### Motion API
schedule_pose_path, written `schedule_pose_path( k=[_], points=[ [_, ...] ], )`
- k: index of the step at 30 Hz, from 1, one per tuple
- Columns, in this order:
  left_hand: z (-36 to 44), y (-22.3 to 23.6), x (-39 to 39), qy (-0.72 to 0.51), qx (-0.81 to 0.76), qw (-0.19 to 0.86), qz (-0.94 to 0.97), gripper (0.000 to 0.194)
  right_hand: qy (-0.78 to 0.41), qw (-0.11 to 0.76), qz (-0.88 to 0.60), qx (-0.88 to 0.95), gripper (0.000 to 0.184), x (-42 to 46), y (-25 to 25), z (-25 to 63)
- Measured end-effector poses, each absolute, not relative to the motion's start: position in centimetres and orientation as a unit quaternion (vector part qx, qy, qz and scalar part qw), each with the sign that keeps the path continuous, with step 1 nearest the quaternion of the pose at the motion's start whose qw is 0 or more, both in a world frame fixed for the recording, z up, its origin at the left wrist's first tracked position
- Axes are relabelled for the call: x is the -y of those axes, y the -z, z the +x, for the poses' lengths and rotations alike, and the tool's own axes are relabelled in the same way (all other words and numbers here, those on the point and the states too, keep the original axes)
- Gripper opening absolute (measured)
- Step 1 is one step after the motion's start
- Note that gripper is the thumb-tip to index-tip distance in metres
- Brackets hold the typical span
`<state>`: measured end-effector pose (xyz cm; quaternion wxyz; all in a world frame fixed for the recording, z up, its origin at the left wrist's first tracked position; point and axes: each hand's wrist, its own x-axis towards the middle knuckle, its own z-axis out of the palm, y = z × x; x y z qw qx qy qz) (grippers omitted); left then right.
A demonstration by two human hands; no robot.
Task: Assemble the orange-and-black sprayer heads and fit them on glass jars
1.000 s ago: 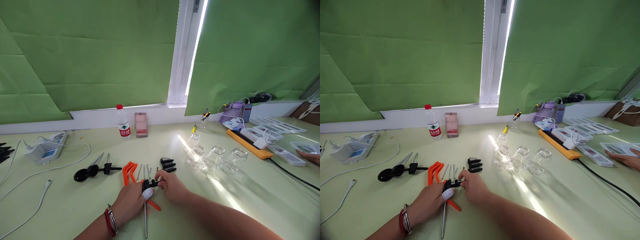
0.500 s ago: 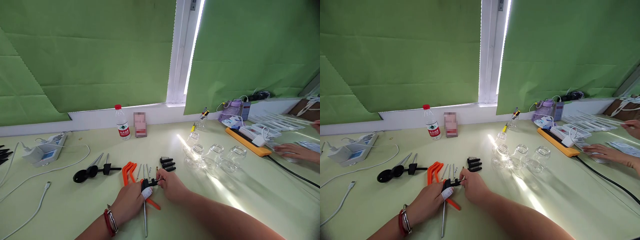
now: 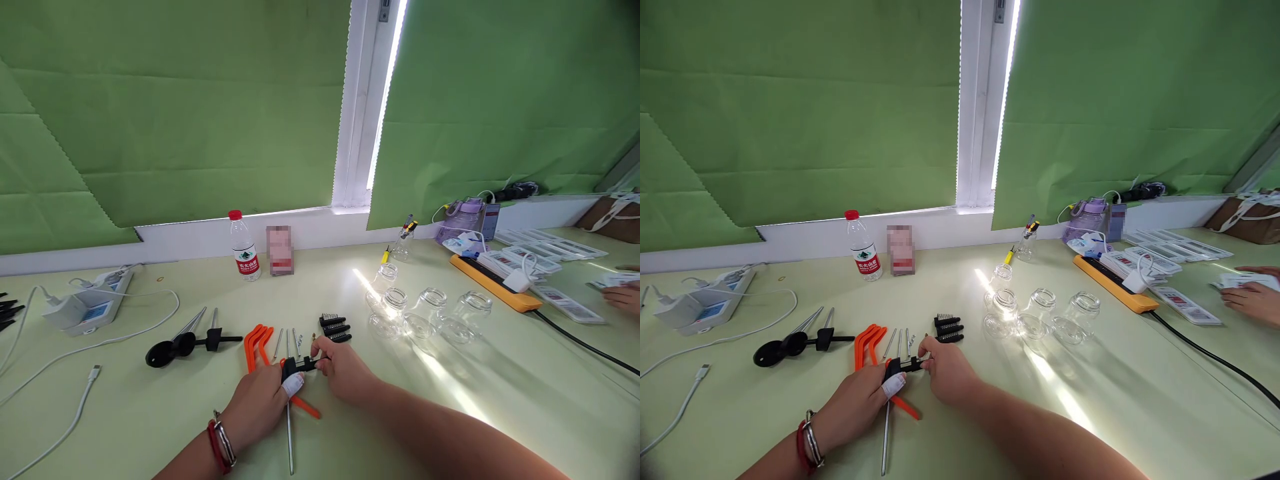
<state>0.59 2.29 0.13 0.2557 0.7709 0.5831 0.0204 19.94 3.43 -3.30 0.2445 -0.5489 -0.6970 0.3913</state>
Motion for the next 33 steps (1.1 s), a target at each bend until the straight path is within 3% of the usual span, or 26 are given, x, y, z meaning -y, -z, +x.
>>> schedule_pose_path(
  k=[22, 33],
  points=[
    [0.8, -0.2, -2.1, -0.013, -0.599, 0.24, 0.764, 0.046, -0.386, 0.252, -0.549, 0.697, 0.016, -3.5, 3.6, 20.2],
    [0.8, 0.2, -1.4, -0.007, -0.615, 0.228, 0.755, 0.033, -0.455, 0.226, -0.532, 0.678, 0.008, -3.2, 2.5, 22.0]
  ],
)
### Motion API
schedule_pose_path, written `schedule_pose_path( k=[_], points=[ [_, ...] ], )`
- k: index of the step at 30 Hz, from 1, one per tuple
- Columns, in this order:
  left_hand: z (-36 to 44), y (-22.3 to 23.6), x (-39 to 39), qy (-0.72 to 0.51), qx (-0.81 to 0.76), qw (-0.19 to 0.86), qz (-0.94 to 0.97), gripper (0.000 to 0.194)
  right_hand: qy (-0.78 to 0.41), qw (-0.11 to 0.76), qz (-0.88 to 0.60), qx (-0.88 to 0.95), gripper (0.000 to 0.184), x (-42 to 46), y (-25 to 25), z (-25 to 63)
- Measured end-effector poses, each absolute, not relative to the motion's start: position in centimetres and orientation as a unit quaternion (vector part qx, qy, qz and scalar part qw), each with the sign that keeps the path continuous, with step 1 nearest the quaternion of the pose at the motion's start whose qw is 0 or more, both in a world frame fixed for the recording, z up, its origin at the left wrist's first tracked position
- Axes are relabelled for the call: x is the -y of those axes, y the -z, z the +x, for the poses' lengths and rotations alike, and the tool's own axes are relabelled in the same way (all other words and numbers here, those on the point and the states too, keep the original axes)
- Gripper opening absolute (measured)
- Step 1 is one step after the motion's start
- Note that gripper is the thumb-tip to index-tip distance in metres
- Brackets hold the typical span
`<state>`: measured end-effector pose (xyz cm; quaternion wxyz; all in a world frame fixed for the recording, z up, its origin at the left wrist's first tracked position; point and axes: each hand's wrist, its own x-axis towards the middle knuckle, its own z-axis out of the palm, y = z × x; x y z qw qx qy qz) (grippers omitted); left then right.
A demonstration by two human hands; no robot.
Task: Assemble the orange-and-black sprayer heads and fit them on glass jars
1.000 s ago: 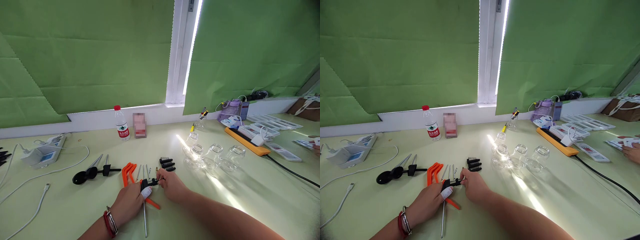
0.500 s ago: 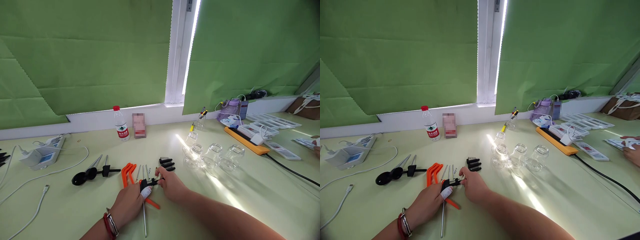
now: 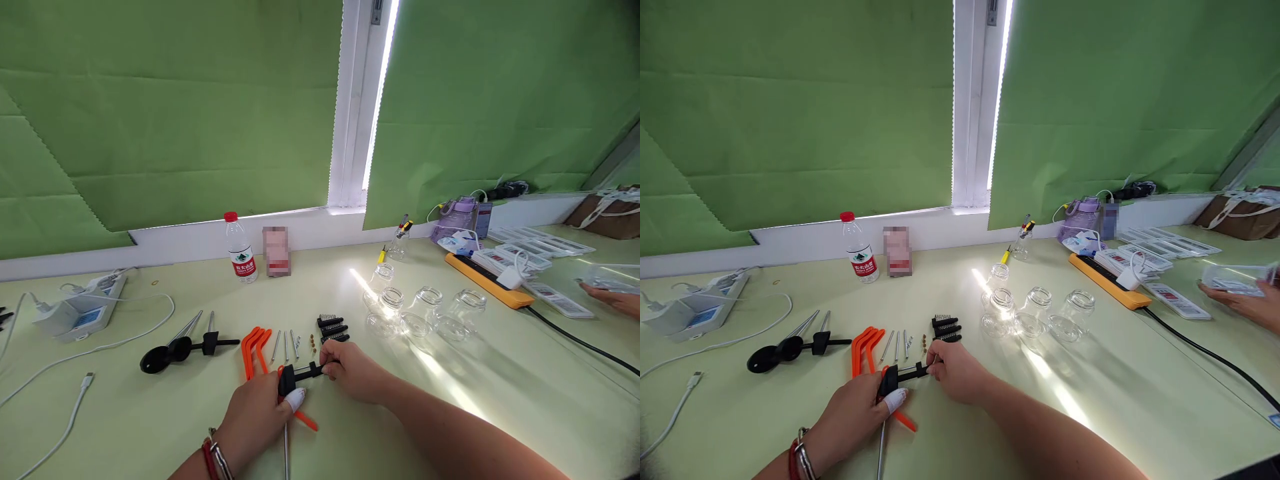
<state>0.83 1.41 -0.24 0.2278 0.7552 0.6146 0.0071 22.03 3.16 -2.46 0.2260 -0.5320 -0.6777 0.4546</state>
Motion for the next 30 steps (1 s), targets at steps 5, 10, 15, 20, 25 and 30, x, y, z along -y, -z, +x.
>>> schedule_pose_path(
  k=[5, 10, 15, 20, 25, 30],
  points=[
    [1.0, 0.1, -0.8, 0.004, -0.616, 0.223, 0.755, 0.033, -0.506, 0.215, -0.496, 0.672, 0.007, -3.1, 2.6, 23.4],
    [1.0, 0.1, -0.9, -0.006, -0.63, 0.229, 0.742, 0.038, -0.429, 0.257, -0.543, 0.675, 0.009, -2.9, 2.7, 23.8],
    [1.0, 0.0, -0.8, 0.005, -0.615, 0.218, 0.757, 0.037, -0.416, 0.253, -0.565, 0.666, 0.007, -3.3, 2.7, 24.5],
    [1.1, -0.5, -0.4, 0.017, -0.597, 0.214, 0.773, 0.033, -0.357, 0.249, -0.593, 0.677, 0.004, -4.3, 2.6, 25.6],
    [1.1, -0.6, -0.2, 0.022, -0.598, 0.21, 0.773, 0.032, -0.329, 0.259, -0.586, 0.694, 0.006, -4.6, 2.4, 26.0],
    [1.2, -0.5, -0.3, 0.02, -0.597, 0.208, 0.775, 0.034, -0.323, 0.27, -0.577, 0.7, 0.009, -4.5, 2.0, 26.2]
  ],
)
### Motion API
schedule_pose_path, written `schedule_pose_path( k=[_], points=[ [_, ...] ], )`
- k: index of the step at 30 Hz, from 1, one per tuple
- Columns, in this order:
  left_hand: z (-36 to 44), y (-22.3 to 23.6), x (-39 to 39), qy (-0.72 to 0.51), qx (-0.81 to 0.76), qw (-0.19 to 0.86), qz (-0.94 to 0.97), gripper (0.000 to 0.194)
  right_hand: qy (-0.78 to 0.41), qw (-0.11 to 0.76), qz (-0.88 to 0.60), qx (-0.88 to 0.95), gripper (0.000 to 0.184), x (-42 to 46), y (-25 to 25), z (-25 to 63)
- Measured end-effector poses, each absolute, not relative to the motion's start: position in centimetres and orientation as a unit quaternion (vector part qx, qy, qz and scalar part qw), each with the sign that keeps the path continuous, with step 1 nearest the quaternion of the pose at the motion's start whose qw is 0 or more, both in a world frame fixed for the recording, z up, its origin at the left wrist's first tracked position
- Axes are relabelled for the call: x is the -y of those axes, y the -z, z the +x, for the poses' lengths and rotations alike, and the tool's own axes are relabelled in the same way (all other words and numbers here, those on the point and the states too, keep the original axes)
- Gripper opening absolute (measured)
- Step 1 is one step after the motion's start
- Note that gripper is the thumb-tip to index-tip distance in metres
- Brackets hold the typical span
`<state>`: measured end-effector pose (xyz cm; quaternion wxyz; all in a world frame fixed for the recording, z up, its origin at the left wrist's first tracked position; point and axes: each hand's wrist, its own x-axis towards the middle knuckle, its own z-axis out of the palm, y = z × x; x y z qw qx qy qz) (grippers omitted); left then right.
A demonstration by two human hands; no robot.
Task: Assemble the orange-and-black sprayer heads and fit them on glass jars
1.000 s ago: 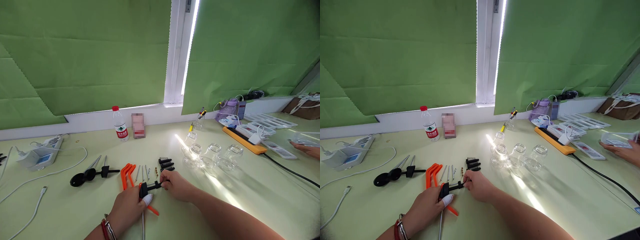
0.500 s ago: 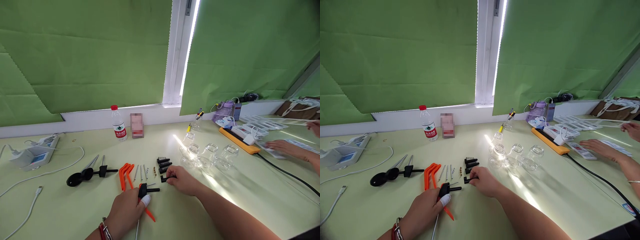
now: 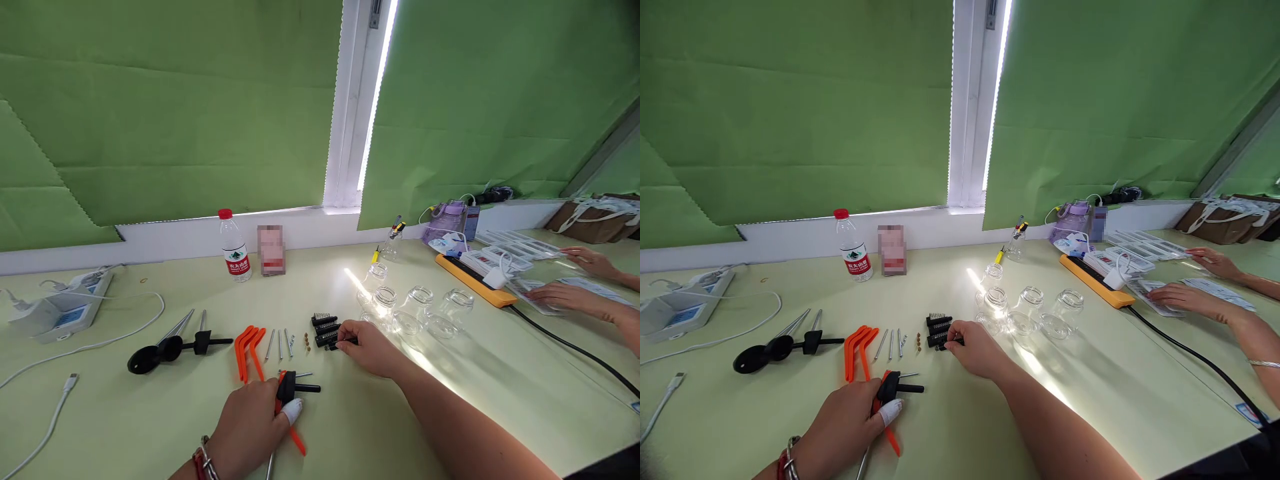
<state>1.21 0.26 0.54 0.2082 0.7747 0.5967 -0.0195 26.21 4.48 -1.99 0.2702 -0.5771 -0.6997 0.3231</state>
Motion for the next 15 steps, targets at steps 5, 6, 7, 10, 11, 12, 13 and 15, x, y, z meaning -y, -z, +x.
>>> schedule_pose_path(
  k=[5, 6, 7, 10, 11, 12, 13, 15],
  points=[
    [1.1, -0.3, -0.4, 0.023, -0.599, 0.208, 0.773, 0.036, -0.326, 0.282, -0.587, 0.686, 0.01, -4.4, 1.2, 26.6],
    [1.1, -0.3, -0.4, 0.022, -0.598, 0.207, 0.774, 0.036, -0.329, 0.285, -0.587, 0.682, 0.011, -4.4, 0.9, 26.7],
    [1.1, -0.2, -0.4, 0.021, -0.598, 0.206, 0.775, 0.036, -0.333, 0.29, -0.589, 0.677, 0.012, -4.3, 0.7, 26.7],
    [1.0, 0.0, -0.3, 0.019, -0.595, 0.205, 0.777, 0.035, -0.335, 0.298, -0.597, 0.666, 0.015, -4.3, 0.2, 26.9],
    [1.0, 0.0, -0.3, 0.019, -0.594, 0.205, 0.778, 0.035, -0.332, 0.297, -0.602, 0.662, 0.016, -4.4, 0.1, 27.0],
    [1.0, 0.0, -0.3, 0.019, -0.593, 0.204, 0.779, 0.036, -0.328, 0.297, -0.607, 0.66, 0.017, -4.5, 0.2, 27.1],
    [1.0, 0.1, -0.3, 0.02, -0.593, 0.202, 0.779, 0.036, -0.325, 0.296, -0.61, 0.659, 0.017, -4.5, 0.2, 27.2],
    [1.0, 0.1, -0.3, 0.02, -0.592, 0.199, 0.781, 0.036, -0.321, 0.298, -0.615, 0.656, 0.018, -4.7, 0.4, 27.4]
  ],
)
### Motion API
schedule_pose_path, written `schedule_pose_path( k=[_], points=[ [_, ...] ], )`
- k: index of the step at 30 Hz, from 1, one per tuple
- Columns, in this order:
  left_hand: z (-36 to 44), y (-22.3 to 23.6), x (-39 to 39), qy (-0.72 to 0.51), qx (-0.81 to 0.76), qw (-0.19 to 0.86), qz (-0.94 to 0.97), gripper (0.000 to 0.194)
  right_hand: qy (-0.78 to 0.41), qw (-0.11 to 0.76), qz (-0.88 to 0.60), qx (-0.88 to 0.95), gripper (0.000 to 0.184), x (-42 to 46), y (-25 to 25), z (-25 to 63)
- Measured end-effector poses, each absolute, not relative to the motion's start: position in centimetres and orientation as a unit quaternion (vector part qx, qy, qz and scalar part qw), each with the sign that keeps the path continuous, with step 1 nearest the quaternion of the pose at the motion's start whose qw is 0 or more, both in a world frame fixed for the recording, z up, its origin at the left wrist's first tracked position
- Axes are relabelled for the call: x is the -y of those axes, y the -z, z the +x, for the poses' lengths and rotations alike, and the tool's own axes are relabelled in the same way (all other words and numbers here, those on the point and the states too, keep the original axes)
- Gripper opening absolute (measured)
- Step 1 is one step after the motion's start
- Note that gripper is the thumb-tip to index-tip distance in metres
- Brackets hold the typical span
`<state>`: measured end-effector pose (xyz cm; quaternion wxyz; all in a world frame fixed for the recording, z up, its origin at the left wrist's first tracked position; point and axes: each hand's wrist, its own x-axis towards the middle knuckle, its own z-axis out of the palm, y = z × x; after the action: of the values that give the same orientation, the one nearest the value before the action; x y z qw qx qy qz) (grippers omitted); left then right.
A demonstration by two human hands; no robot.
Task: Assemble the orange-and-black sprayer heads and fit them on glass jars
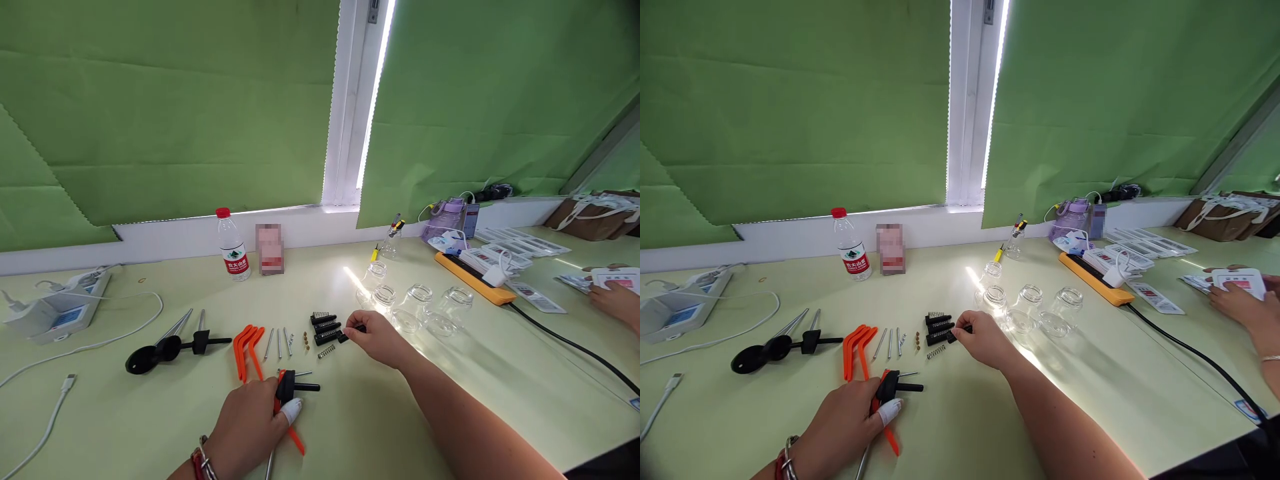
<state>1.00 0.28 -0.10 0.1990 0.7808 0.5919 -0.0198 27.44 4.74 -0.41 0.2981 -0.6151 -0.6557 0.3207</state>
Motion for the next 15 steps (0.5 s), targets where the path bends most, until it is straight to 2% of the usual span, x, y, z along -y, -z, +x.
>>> schedule_pose_path(
  k=[5, 10, 15],
  points=[
    [1.0, 0.1, -0.4, 0.015, -0.588, 0.2, 0.783, 0.035, -0.369, 0.301, -0.593, 0.649, 0.017, -4.5, 0.5, 27.4],
    [1.0, 0.2, -0.4, 0.016, -0.588, 0.195, 0.785, 0.034, -0.432, 0.251, -0.557, 0.663, 0.018, -3.6, 1.3, 25.7],
    [1.1, 0.1, -0.4, 0.015, -0.588, 0.2, 0.783, 0.035, -0.327, 0.234, -0.57, 0.717, 0.015, -3.6, 2.5, 24.2]
  ],
)
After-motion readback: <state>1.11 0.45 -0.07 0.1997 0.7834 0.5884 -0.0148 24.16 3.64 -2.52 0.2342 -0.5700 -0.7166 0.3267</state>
